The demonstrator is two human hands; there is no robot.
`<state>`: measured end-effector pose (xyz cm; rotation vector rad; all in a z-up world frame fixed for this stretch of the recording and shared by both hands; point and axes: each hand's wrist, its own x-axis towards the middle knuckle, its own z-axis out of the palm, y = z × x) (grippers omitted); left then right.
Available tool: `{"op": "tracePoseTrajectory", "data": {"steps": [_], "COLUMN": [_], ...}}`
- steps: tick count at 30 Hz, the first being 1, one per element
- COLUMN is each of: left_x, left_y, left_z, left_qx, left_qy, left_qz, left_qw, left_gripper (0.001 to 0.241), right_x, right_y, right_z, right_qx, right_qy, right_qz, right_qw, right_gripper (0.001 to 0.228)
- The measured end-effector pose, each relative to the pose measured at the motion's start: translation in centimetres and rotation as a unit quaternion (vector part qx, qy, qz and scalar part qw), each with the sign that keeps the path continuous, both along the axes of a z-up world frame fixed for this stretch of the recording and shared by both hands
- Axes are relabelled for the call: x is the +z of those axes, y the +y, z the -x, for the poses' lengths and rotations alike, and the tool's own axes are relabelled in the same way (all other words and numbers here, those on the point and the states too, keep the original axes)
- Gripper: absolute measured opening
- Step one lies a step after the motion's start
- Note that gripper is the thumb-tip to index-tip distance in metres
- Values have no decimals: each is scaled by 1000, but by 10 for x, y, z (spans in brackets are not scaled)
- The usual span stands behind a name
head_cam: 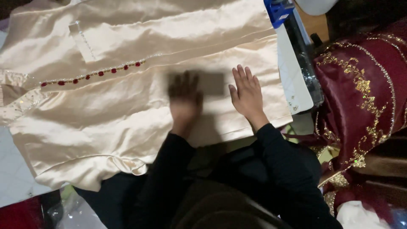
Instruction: Folding a light-colored shiny garment on a flat surface
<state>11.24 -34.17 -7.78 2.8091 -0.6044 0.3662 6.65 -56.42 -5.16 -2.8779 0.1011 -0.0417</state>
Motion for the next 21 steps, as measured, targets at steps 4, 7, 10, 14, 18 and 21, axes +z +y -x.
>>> {"op": "tracePoseTrajectory", "data": {"steps": [4, 7, 10, 14, 18, 21], "left_x": [17, 13, 14, 17, -7, -20], "left_y": [76, 98, 72, 28, 8, 3], "left_z": [9, 10, 39, 108, 122, 120], "left_qx": [111, 153, 92, -246, -209, -194], "left_qy": [174, 175, 157, 121, 39, 66], "left_qz": [15, 42, 46, 101, 3, -11], "left_qw": [978, 972, 982, 956, 977, 979], "left_gripper": [62, 70, 78, 76, 88, 78], "right_x": [12, 3, 55, 112, 106, 116], "right_y": [-12, -45, -25, 19, 23, 27], "right_z": [13, 22, 52, 80, 77, 77], "right_qx": [-43, -58, -45, 64, 119, 124], "right_qy": [76, 85, 94, 173, 224, 248], "right_qz": [8, 29, -24, -220, -184, -175], "right_qw": [996, 994, 994, 958, 950, 945], "right_gripper": [61, 59, 63, 77, 97, 109]}}
